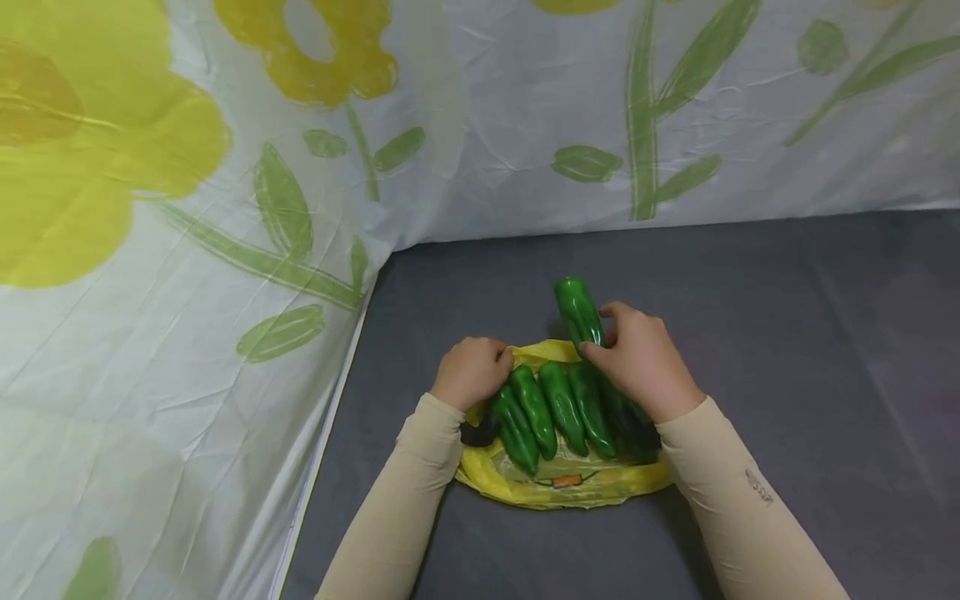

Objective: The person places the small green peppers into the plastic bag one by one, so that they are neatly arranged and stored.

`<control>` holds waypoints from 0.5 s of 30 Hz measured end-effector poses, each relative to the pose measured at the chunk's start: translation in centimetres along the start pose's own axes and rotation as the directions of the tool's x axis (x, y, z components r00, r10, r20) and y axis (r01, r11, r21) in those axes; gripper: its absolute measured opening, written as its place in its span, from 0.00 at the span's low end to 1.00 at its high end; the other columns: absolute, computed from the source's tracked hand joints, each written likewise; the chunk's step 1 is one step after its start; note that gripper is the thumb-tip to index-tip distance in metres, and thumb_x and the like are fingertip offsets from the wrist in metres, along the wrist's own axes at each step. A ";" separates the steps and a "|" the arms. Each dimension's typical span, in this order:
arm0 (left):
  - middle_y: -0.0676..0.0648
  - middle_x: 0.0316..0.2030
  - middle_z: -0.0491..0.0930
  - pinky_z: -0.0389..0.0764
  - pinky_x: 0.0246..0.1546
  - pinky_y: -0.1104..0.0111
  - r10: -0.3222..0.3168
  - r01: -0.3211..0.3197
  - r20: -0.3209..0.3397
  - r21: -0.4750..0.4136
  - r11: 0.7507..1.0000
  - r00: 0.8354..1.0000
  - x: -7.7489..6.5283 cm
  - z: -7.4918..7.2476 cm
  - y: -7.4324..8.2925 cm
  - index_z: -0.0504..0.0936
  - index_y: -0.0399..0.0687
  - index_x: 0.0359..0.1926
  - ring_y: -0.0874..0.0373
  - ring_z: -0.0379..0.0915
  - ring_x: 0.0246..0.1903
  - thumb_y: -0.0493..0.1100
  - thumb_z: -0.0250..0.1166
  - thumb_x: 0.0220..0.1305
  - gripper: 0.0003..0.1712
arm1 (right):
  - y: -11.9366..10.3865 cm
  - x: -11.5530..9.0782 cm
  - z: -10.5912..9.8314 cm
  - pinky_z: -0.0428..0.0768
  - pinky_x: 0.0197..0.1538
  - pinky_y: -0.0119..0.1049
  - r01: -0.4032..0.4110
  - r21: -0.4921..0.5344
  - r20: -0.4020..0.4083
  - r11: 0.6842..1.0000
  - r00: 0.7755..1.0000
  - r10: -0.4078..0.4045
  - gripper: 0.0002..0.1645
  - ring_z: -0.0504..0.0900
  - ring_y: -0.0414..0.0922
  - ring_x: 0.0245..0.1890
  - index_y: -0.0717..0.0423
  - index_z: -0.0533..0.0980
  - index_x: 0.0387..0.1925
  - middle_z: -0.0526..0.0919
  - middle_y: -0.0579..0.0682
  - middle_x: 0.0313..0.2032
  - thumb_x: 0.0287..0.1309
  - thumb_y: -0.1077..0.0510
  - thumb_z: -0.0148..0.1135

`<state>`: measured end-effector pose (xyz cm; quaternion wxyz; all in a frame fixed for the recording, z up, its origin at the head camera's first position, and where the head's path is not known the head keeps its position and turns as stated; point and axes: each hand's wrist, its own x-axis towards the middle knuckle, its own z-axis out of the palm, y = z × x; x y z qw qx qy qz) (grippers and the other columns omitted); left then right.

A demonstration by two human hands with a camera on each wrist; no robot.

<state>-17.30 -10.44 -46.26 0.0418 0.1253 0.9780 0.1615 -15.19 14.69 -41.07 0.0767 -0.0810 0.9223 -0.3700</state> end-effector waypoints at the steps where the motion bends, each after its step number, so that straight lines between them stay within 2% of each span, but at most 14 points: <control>1: 0.55 0.12 0.61 0.60 0.13 0.69 0.004 -0.004 0.000 0.001 1.000 1.000 0.1 0.0 0.1 0.68 0.57 0.13 0.60 0.58 0.12 0.44 0.54 0.81 0.31 | 0.1 -0.5 0.1 0.85 0.42 0.55 -0.001 -0.007 0.008 1.000 1.000 0.002 0.40 0.87 0.54 0.37 0.75 0.68 0.70 0.87 0.66 0.46 0.70 0.50 0.69; 6: 0.55 0.12 0.59 0.57 0.13 0.69 0.023 -0.023 -0.025 0.005 1.000 0.999 0.5 -0.1 0.1 0.67 0.56 0.13 0.61 0.56 0.12 0.43 0.54 0.81 0.32 | 0.8 -2.7 0.5 0.85 0.40 0.54 -0.005 -0.030 0.030 1.000 1.000 0.006 0.38 0.88 0.54 0.36 0.79 0.71 0.65 0.89 0.64 0.40 0.68 0.52 0.71; 9: 0.55 0.12 0.59 0.58 0.13 0.69 0.022 -0.022 -0.011 -0.011 1.000 1.000 0.6 -0.3 -0.2 0.66 0.57 0.13 0.60 0.56 0.12 0.43 0.53 0.81 0.31 | 1.1 -3.6 0.9 0.82 0.33 0.48 -0.011 -0.039 0.033 0.999 0.999 0.012 0.38 0.83 0.50 0.25 0.80 0.71 0.64 0.86 0.56 0.28 0.66 0.54 0.72; 11: 0.55 0.13 0.60 0.60 0.14 0.69 0.016 -0.016 0.001 -0.029 0.999 1.000 0.6 -0.4 -0.4 0.67 0.57 0.14 0.60 0.58 0.13 0.44 0.52 0.82 0.31 | 1.3 -4.0 1.1 0.78 0.30 0.44 -0.012 -0.044 0.038 0.999 0.999 0.013 0.38 0.77 0.46 0.21 0.78 0.71 0.64 0.82 0.50 0.23 0.65 0.55 0.73; 13: 0.54 0.14 0.62 0.61 0.15 0.69 0.009 -0.008 0.011 -0.051 0.999 1.000 0.7 -0.6 -0.7 0.68 0.56 0.15 0.60 0.59 0.13 0.45 0.52 0.83 0.31 | 1.4 -4.1 1.3 0.74 0.30 0.41 -0.009 -0.048 0.048 0.999 0.999 0.012 0.39 0.73 0.43 0.19 0.77 0.70 0.65 0.79 0.48 0.21 0.64 0.55 0.74; 15: 0.52 0.15 0.67 0.63 0.16 0.68 0.005 -0.003 0.019 -0.073 0.997 1.000 0.9 -0.8 -1.0 0.73 0.52 0.17 0.59 0.62 0.14 0.45 0.51 0.84 0.30 | 1.5 -4.2 1.4 0.74 0.30 0.41 -0.009 -0.053 0.056 0.999 0.998 0.012 0.40 0.74 0.43 0.21 0.76 0.69 0.66 0.80 0.48 0.24 0.63 0.54 0.75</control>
